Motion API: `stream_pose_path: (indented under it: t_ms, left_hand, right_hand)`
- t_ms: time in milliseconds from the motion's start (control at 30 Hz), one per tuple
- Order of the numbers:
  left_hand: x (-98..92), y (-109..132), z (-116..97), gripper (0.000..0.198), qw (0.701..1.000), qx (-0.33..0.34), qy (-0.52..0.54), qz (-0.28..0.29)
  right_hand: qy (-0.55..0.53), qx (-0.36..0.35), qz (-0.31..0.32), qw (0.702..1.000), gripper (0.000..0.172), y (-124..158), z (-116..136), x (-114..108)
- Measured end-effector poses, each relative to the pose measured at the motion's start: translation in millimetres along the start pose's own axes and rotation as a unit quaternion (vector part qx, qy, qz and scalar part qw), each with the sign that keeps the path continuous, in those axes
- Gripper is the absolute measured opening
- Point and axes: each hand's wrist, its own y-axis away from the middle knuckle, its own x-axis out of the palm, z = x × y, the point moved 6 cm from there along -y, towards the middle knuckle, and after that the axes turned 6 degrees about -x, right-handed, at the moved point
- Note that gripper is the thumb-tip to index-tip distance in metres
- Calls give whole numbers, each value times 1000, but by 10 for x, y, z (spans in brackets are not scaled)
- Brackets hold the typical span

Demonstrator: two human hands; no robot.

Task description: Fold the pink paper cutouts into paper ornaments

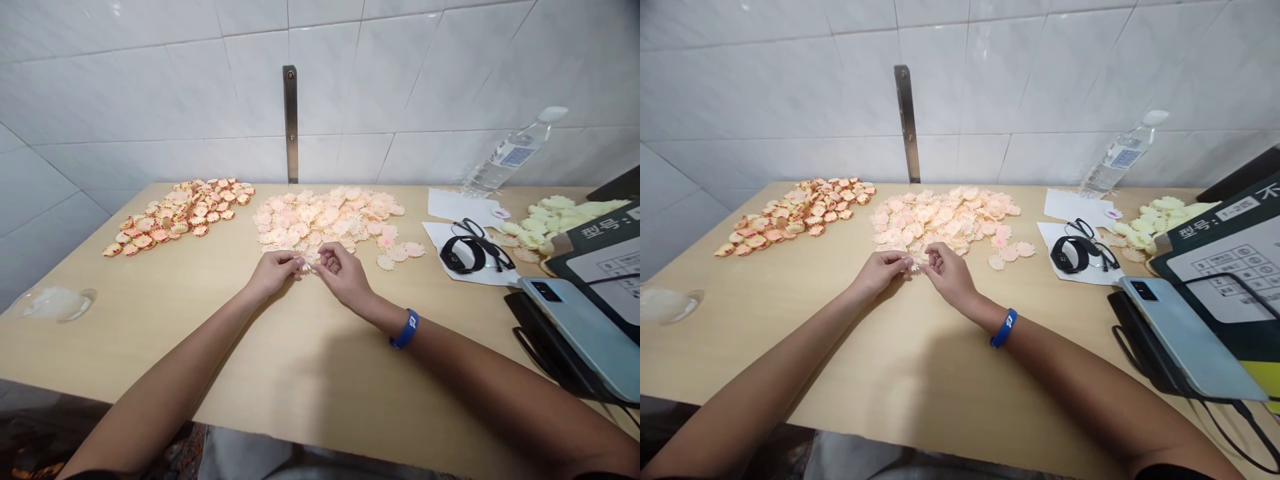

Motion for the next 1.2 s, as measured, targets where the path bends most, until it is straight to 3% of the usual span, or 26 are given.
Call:
stream_pose_path:
  t_ms: [167,333,600,767,900,967,1200]
  left_hand:
    - [-19,20,-24,36,1000,-9,-10,-19]
    - [-27,76,-112,39,998,6,-26,-54]
    - [8,43,-11,40,999,-7,-32,4]
    - [-5,11,-24,40,999,22,-41,13]
    - [29,21,-53,53,998,10,38,39]
    - [37,31,-72,54,998,12,52,36]
    - [27,95,-180,28,993,73,-92,-32]
  right_hand:
    - [44,-64,7,997,6,13,101,4]
    - [60,-113,19,992,13,18,170,24]
    - [4,-82,25,996,16,27,126,54]
    - [-12,-55,0,998,16,32,148,42]
    - [-18,-29,-36,999,14,8,88,-21]
    - [-21,-22,-42,999,13,-9,53,-39]
    - [-22,-21,-21,999,13,-22,47,1]
